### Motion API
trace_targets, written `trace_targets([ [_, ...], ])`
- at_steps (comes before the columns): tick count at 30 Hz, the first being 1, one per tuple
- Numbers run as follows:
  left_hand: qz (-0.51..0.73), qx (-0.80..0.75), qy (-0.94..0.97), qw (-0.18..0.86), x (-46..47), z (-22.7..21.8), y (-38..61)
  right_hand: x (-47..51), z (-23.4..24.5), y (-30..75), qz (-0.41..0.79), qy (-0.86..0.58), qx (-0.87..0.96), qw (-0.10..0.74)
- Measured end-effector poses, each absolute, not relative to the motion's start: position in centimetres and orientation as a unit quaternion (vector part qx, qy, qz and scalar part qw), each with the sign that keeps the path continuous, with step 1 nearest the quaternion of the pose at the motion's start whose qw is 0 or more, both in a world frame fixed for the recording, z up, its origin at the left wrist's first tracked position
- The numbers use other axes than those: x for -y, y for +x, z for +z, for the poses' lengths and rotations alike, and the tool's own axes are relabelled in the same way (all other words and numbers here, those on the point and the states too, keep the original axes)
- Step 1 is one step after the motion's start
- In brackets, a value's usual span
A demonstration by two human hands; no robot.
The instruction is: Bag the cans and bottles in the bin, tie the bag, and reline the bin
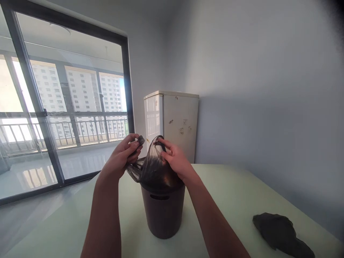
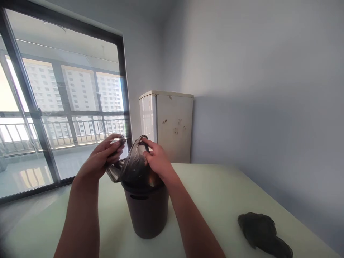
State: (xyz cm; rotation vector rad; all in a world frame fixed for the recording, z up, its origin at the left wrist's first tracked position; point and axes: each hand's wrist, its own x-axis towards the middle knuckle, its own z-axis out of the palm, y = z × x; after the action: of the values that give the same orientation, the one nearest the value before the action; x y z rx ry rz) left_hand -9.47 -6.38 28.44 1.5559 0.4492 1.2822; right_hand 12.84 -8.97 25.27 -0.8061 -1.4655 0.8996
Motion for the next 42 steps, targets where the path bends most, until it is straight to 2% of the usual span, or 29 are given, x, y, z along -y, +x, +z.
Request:
trace_targets([
  [6,0.520,-0.227,0.671,0.476,6.0,28.7,-9.1,10.0,26.0,12.8,0.395,-0.306,0.671,0.547],
  [14,0.493,-0.222,0.721,0.434,5.8,28.2,-9.7,10.2,26.1,12.8,0.379,-0.339,0.674,0.535],
  [20,0.459,-0.260,0.730,0.434,7.3,28.7,-9.2,10.1,25.9,12.7,0.360,-0.358,0.657,0.557],
  [26,0.401,-0.253,0.752,0.457,8.3,28.9,-8.2,9.7,26.0,12.5,0.397,-0.290,0.611,0.621],
  [37,0.351,-0.244,0.800,0.421,9.3,29.3,-7.8,9.9,25.9,12.5,0.392,-0.329,0.604,0.611],
  [42,0.415,-0.261,0.778,0.392,8.7,28.9,-7.3,9.9,25.9,12.3,0.384,-0.339,0.626,0.588],
])
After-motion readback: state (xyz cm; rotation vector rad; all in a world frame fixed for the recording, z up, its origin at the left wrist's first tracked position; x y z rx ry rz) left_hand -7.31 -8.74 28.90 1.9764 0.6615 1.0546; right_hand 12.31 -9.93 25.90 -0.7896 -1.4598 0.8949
